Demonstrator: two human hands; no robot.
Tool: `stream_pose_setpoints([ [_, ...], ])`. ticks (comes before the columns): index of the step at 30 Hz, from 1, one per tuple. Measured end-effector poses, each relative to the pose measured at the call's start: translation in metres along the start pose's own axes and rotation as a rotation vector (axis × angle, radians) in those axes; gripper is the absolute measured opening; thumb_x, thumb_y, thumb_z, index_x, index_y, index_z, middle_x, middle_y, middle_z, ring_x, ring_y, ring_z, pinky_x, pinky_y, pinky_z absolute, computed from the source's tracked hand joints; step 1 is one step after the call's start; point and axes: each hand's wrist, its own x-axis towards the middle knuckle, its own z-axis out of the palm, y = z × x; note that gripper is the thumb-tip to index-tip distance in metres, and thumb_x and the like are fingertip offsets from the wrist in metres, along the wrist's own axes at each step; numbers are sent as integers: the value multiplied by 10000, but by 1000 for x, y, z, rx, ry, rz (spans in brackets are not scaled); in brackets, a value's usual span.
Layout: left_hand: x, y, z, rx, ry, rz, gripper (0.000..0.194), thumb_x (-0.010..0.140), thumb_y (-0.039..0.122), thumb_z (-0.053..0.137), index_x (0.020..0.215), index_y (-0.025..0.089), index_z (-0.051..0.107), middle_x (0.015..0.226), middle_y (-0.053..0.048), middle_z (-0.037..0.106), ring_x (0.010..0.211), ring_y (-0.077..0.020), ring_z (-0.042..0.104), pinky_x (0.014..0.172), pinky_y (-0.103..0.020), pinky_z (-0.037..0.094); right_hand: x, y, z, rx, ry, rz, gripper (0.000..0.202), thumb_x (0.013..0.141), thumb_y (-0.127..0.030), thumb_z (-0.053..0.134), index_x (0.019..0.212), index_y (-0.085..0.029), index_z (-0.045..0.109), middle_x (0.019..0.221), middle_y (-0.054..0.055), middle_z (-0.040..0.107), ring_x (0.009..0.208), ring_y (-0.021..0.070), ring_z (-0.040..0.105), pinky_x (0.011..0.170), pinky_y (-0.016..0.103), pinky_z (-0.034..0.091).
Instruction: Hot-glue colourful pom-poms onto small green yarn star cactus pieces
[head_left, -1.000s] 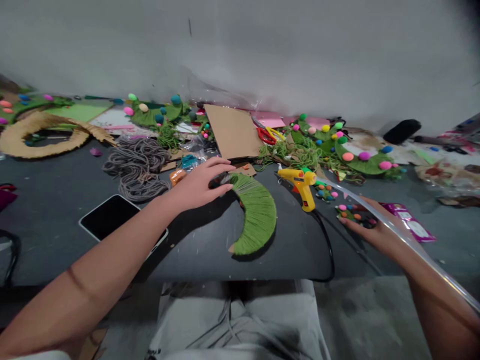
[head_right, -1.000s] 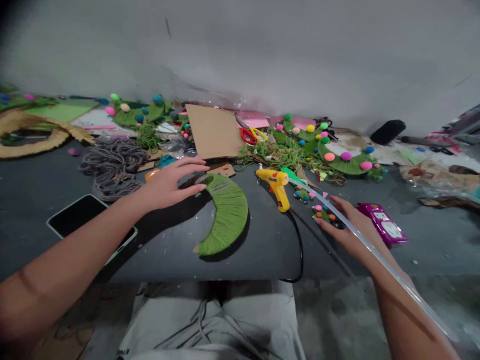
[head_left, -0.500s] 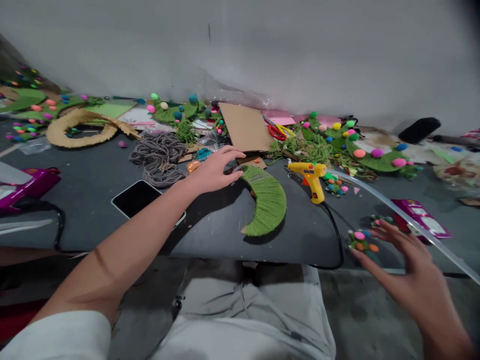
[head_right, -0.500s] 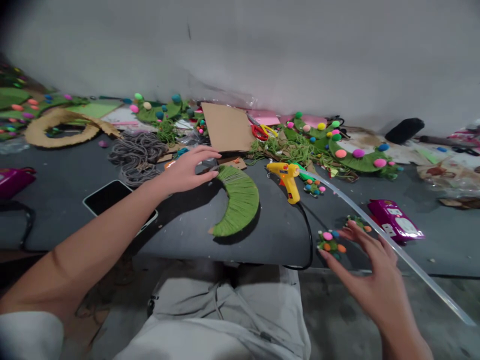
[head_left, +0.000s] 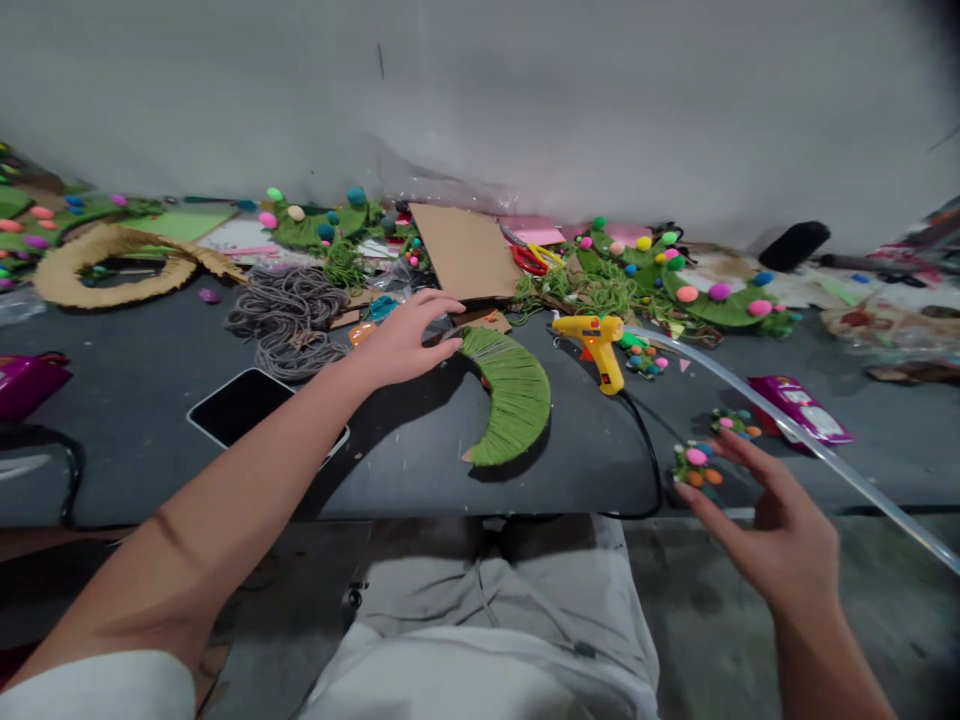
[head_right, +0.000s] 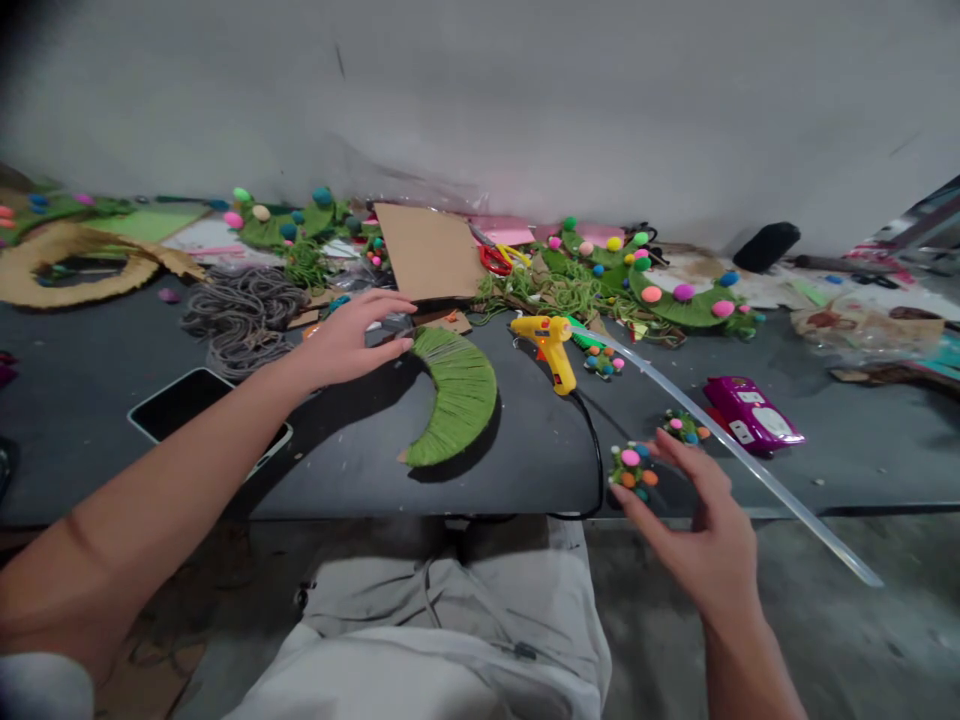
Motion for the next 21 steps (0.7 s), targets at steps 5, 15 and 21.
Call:
stream_pose_setpoints([
  [5, 0, 0, 0, 6, 6, 10, 452, 930, 360, 643, 1335, 158, 632, 1421, -137, 588, 1319, -262, 581, 1141, -428, 464, 6, -43, 23, 380, -193, 131, 700, 804, -304, 846, 1445, -356, 570, 1298, 50, 708, 1080, 177, 722, 977, 325, 612],
  [15, -2, 1, 0, 14, -25, 18, 442, 942, 384, 620, 1332, 176, 620, 1443, -141, 577, 1367, -270, 556, 1193, -454, 421, 41, -68, 47, 98, -421, 58, 588, 891, -402, 731, 1441, -291, 553, 1253, 71, 709, 1018, 198, 706, 896, 342, 597],
  [21, -2, 2, 2, 14, -58, 16, 472, 943, 399, 620, 1355, 170, 604, 1484, -157, 547, 1387, -296, 543, 1192, -483, 423, 49, -74, 42, -77, -484, -91, 520, 921, -342, 653, 1417, -217, 558, 1230, 108, 717, 945, 204, 721, 805, 341, 614],
])
